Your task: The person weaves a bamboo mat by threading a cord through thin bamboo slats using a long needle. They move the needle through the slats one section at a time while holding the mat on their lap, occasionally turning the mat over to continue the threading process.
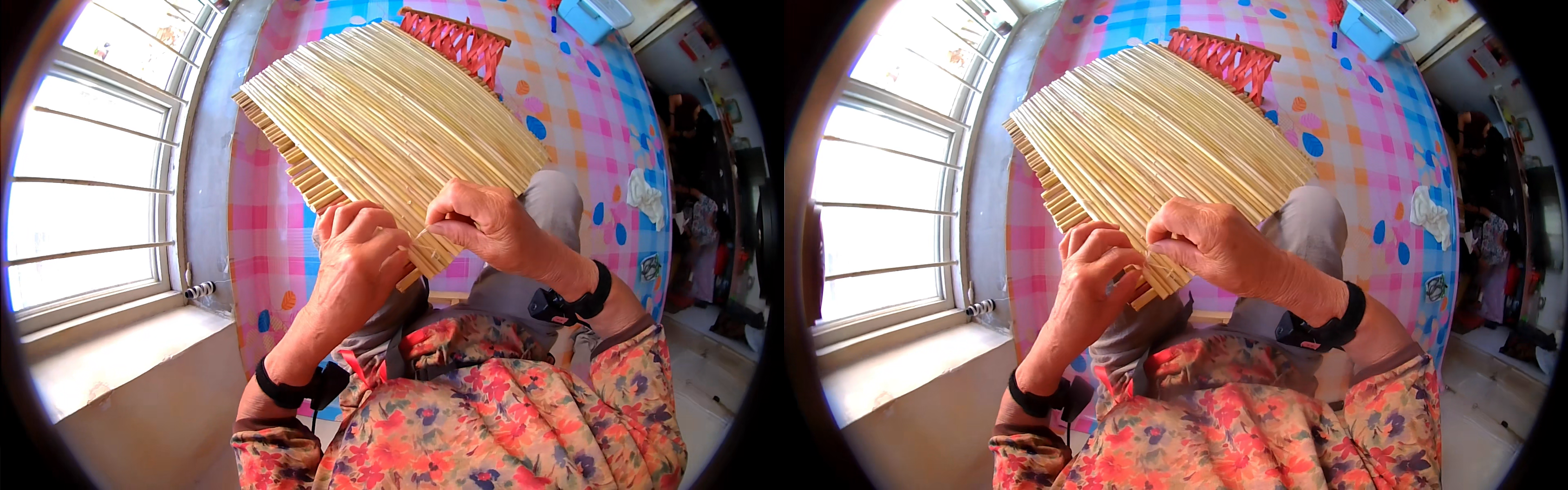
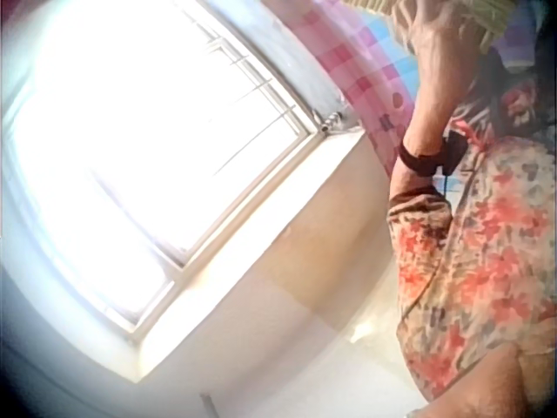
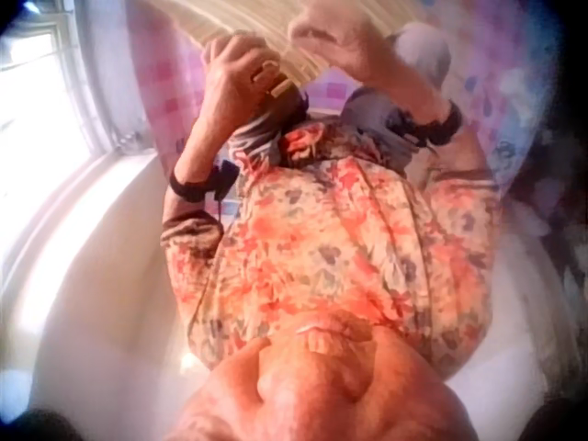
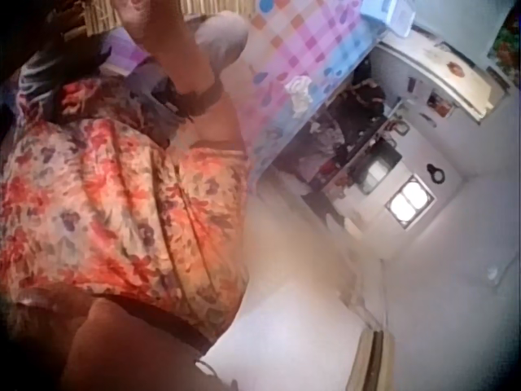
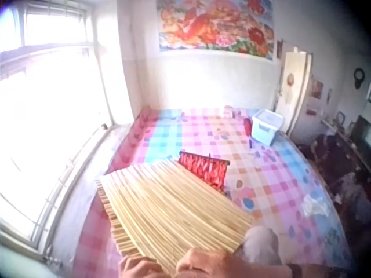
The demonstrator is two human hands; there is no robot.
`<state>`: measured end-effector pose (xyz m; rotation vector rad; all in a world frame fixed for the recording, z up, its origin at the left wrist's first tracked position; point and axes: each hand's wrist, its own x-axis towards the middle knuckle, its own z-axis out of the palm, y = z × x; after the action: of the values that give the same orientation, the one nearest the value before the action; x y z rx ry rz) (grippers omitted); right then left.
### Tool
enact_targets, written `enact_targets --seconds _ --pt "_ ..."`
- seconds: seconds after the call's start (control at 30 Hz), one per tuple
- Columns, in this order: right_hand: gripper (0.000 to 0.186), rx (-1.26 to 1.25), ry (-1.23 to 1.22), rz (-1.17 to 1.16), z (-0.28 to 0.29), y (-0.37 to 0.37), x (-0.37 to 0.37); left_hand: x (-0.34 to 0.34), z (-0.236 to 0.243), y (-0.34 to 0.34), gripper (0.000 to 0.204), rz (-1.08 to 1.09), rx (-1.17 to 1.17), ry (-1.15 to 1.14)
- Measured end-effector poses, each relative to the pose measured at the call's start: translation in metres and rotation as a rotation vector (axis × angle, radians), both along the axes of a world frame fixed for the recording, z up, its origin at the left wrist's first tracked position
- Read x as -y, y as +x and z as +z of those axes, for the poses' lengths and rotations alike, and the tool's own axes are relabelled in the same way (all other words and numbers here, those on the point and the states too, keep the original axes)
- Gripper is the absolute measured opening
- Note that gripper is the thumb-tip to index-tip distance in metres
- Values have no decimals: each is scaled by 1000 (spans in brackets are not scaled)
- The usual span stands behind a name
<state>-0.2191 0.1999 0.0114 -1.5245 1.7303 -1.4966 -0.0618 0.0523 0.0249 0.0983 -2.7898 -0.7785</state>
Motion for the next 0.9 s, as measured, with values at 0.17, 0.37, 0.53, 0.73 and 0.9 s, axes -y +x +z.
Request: enact_targets --seconds 0.17,0.37,0.53,0.73,0.9 --pt "8 202 98 -32 0 4 -7 8 9 -16 10 -90 143 25" --pt "8 362 167 -42 -25 10 -16 3 11 -27 8 -199 294 192" --pt "14 483 144 -103 -25 19 -32 -3 16 -35 7 -251 381 275" --pt "15 332 132 -149 -28 27 -48 -15 17 -38 7 -315 396 219" --pt "15 300 89 -197 -39 39 -62 -23 14 -36 8 -407 284 124"
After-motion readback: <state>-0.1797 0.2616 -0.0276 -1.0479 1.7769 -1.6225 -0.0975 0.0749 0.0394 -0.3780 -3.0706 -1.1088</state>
